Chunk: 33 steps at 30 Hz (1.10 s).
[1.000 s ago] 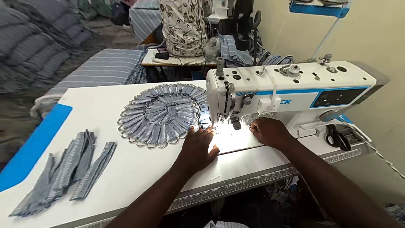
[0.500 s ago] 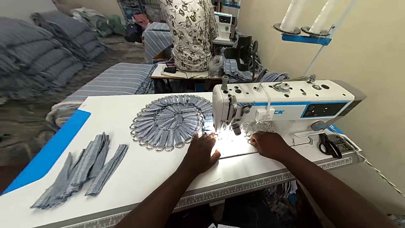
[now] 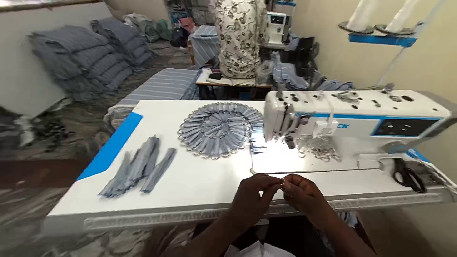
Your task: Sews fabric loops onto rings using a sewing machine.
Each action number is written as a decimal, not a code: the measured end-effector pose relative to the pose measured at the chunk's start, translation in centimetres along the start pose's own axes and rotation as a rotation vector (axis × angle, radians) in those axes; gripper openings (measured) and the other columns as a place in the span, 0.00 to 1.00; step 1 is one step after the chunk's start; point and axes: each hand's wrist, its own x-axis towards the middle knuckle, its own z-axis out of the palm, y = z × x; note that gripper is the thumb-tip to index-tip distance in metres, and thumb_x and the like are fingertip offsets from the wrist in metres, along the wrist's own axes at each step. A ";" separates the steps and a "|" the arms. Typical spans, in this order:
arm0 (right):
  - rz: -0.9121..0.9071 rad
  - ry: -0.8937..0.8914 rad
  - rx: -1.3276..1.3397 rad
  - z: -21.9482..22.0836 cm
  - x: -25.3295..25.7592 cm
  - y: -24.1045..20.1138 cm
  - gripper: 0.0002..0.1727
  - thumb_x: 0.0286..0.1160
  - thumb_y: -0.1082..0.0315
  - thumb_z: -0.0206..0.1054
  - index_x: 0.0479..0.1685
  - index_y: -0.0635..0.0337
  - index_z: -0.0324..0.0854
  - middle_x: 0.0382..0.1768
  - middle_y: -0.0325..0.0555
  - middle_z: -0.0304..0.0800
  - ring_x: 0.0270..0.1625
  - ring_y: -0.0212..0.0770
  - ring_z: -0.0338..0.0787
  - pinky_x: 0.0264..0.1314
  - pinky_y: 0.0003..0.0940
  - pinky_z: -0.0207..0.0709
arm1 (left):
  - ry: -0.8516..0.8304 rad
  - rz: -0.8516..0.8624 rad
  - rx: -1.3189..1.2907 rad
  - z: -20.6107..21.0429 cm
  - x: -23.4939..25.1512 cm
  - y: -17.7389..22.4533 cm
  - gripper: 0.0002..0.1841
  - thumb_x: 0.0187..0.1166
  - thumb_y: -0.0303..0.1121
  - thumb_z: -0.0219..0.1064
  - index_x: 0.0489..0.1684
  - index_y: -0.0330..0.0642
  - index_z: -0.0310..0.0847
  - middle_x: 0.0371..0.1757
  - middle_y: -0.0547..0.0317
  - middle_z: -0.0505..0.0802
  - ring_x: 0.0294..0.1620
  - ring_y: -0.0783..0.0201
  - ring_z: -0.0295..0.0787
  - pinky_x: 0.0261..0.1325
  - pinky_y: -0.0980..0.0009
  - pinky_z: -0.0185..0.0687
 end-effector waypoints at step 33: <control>-0.895 -0.574 -0.947 26.7 20.6 1.1 0.20 0.78 0.79 0.60 0.65 0.58 0.88 0.71 0.49 0.87 0.83 0.54 0.76 0.85 0.52 0.69 | 0.545 -0.552 0.626 -29.3 -8.8 -9.8 0.17 0.89 0.36 0.57 0.62 0.34 0.84 0.69 0.46 0.89 0.67 0.53 0.88 0.72 0.48 0.80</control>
